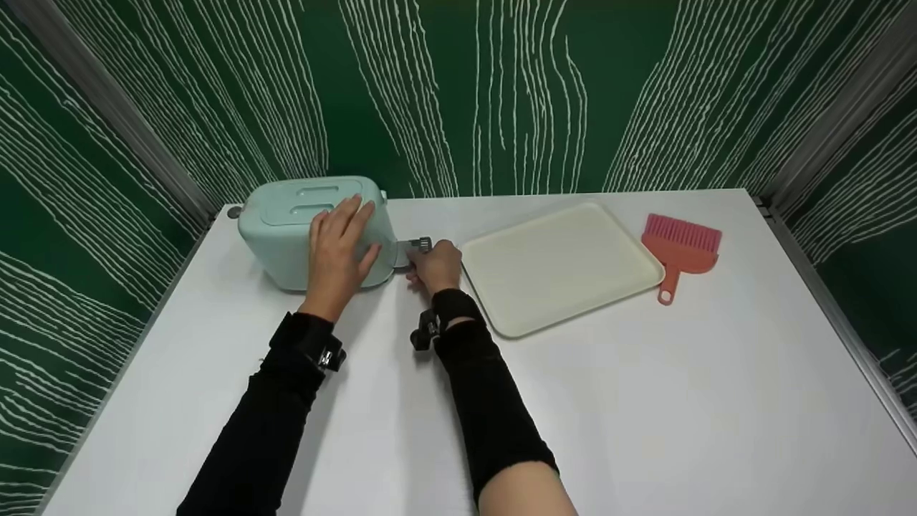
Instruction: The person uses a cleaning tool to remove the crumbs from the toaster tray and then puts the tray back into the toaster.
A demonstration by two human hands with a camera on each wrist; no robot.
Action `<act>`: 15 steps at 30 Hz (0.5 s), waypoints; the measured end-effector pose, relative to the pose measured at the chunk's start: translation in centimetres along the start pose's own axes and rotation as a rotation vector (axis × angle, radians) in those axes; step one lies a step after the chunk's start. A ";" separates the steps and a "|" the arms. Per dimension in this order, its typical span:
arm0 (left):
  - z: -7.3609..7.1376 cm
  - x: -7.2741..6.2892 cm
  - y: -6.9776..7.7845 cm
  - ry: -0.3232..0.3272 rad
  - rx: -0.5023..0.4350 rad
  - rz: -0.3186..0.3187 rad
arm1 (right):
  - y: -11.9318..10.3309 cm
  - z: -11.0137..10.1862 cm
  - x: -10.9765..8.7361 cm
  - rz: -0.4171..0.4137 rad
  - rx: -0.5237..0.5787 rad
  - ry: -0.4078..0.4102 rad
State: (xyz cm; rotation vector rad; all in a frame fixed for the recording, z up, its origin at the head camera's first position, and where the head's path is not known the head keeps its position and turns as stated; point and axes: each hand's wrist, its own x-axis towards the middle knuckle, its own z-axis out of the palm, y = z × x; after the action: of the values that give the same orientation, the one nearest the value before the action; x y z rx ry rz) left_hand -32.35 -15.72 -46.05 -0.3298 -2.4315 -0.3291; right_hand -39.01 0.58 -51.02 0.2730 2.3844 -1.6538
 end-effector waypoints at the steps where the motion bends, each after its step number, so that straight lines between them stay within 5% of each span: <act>1: 0.0 0.0 0.0 -0.001 0.001 -0.001 | 0.0 -0.1 0.0 0.006 -0.005 -0.005; 15: 0.2 0.1 -0.1 0.008 0.006 0.007 | -0.3 -1.1 -0.4 -0.049 -0.119 0.007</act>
State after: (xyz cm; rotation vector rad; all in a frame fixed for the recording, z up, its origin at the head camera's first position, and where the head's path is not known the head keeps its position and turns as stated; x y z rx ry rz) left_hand -32.56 -15.77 -46.20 -0.3341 -2.4224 -0.3188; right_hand -38.78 1.50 -50.27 0.2019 2.5018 -1.5263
